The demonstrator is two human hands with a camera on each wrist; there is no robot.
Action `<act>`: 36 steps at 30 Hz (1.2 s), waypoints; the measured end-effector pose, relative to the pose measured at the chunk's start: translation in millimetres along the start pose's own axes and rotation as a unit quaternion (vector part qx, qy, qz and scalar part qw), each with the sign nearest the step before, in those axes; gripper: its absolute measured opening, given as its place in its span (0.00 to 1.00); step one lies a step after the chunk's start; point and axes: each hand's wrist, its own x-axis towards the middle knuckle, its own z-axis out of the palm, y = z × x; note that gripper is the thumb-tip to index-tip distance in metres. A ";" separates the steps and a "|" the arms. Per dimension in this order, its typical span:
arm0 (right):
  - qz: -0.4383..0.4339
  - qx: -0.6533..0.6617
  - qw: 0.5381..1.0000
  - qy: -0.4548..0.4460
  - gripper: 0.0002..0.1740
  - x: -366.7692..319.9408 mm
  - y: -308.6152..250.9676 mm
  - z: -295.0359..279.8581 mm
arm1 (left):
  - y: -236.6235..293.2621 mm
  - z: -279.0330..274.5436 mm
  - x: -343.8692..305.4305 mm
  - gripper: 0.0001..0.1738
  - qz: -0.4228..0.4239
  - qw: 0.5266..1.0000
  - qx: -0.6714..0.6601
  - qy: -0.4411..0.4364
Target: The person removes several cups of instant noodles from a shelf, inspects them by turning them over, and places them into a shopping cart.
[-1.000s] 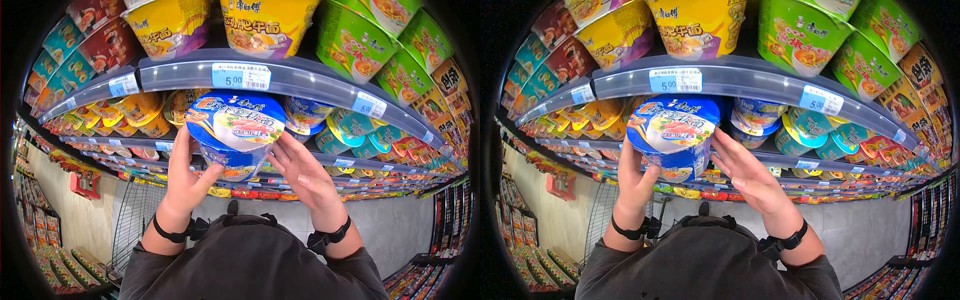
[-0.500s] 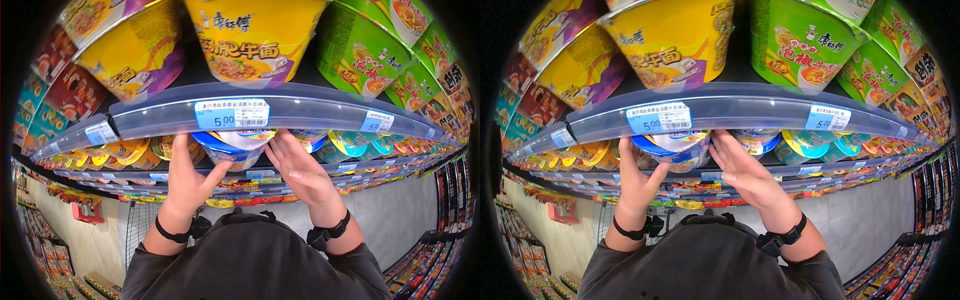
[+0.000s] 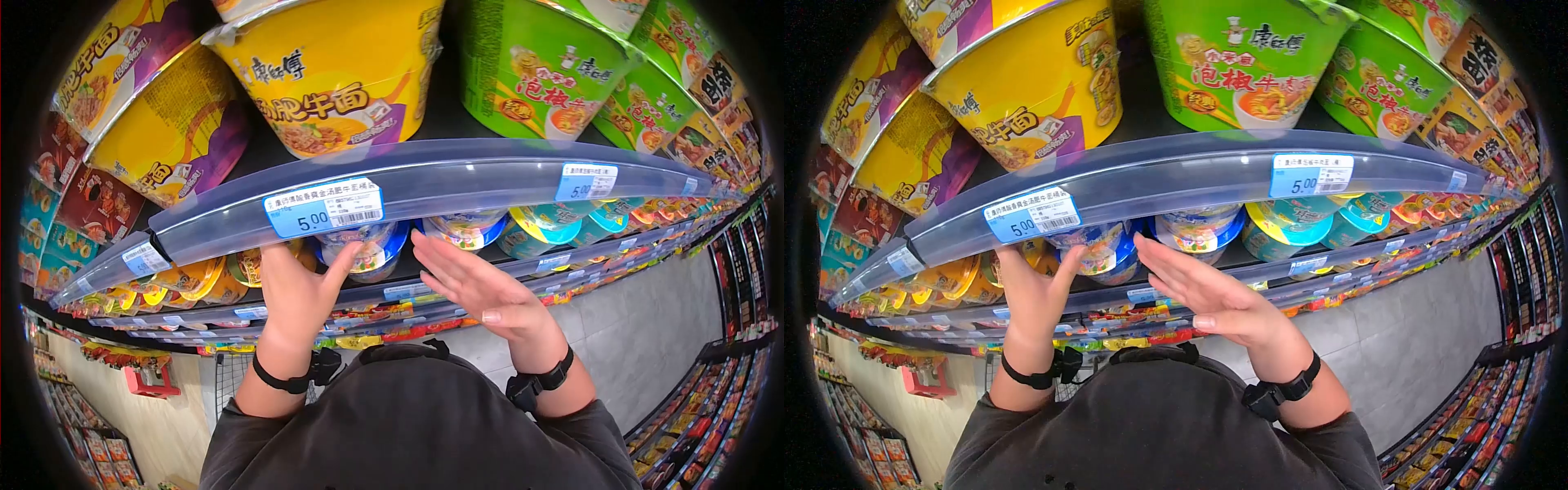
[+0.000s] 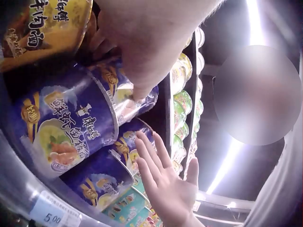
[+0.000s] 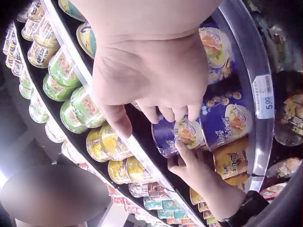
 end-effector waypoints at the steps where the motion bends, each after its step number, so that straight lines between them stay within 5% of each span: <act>1: -0.001 0.015 1.000 0.000 0.57 -6.2 -2.5 -0.9 | 1.2 0.4 0.7 0.55 -0.009 1.000 0.002 -0.003; 12: -0.008 0.053 0.989 0.137 0.47 -116.5 -2.4 -23.4 | 12.2 3.2 -31.5 0.54 0.017 0.999 0.009 0.041; 21: 0.053 0.038 0.977 0.203 0.40 -204.5 -4.2 -19.3 | 33.6 -14.1 -126.3 0.47 0.006 0.997 0.043 0.071; 36: 0.149 0.053 0.981 0.113 0.32 -249.9 45.6 3.5 | 95.7 -93.8 -288.2 0.24 -0.103 0.964 0.243 -0.009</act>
